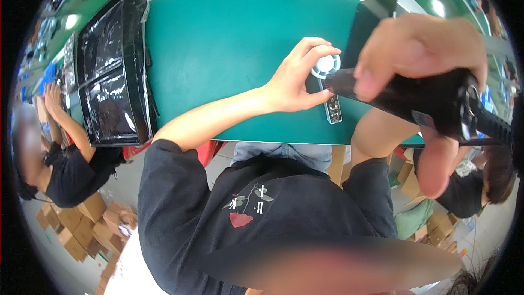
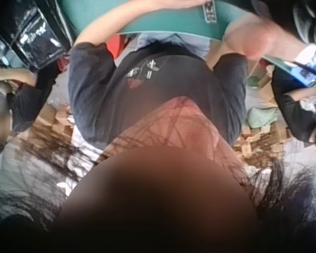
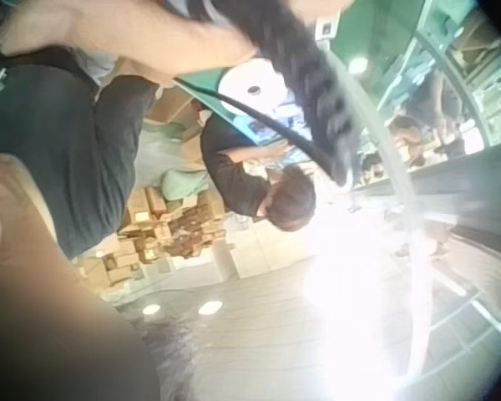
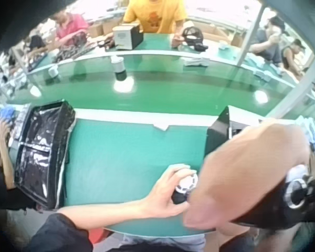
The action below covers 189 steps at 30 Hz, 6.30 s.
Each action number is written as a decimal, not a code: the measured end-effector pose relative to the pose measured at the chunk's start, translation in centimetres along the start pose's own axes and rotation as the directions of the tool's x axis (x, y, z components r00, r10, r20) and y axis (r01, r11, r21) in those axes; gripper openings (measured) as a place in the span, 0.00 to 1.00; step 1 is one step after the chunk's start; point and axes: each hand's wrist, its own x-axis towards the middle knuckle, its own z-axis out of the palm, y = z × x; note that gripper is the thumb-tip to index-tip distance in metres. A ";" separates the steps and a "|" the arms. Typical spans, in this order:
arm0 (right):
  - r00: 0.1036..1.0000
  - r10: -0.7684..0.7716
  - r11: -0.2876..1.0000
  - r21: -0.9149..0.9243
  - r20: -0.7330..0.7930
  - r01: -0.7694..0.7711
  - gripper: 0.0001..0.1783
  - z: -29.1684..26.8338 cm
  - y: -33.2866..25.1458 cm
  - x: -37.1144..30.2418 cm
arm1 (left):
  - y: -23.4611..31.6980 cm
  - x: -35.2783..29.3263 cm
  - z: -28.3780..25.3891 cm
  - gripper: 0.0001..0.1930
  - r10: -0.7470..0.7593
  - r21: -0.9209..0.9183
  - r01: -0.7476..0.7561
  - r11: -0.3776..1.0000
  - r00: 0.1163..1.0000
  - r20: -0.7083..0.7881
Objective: The person uses a hot air gun to apply heat to a small white fan-like component attached to a circuit board. They rotate the component to heat different sides, then place it on the table and pick up another similar unit to continue the process.
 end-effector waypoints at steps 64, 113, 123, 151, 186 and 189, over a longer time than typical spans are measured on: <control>0.636 -0.279 0.944 -0.327 -0.719 0.045 0.27 3.3 -5.3 -6.0 | 0.1 1.1 -1.2 0.39 -0.041 0.133 0.052 0.990 0.996 -0.084; 0.412 -0.040 0.885 -0.223 -0.910 -0.409 0.04 3.1 3.7 1.6 | -1.9 3.0 -5.9 0.48 -0.089 0.064 0.078 0.995 0.978 0.188; 0.442 -0.007 0.895 -0.203 -0.897 -0.398 0.04 2.7 4.1 1.4 | 0.2 2.1 -4.4 0.46 0.385 0.185 -0.398 0.898 0.917 0.105; 0.470 -0.123 0.869 -0.324 -0.874 -0.375 0.07 1.7 4.7 -0.2 | 19.2 5.1 -6.5 0.18 0.638 -0.119 -0.806 0.580 0.540 -0.549; 0.375 0.125 0.959 0.014 -0.919 -0.284 0.26 1.6 5.0 1.5 | -4.2 8.8 -8.8 0.33 -0.386 -0.446 0.376 0.812 0.920 0.072; 0.374 0.139 0.937 0.000 -0.917 -0.349 0.24 1.5 4.7 1.4 | -4.2 8.9 -9.2 0.32 -0.375 -0.463 0.372 0.805 0.923 0.090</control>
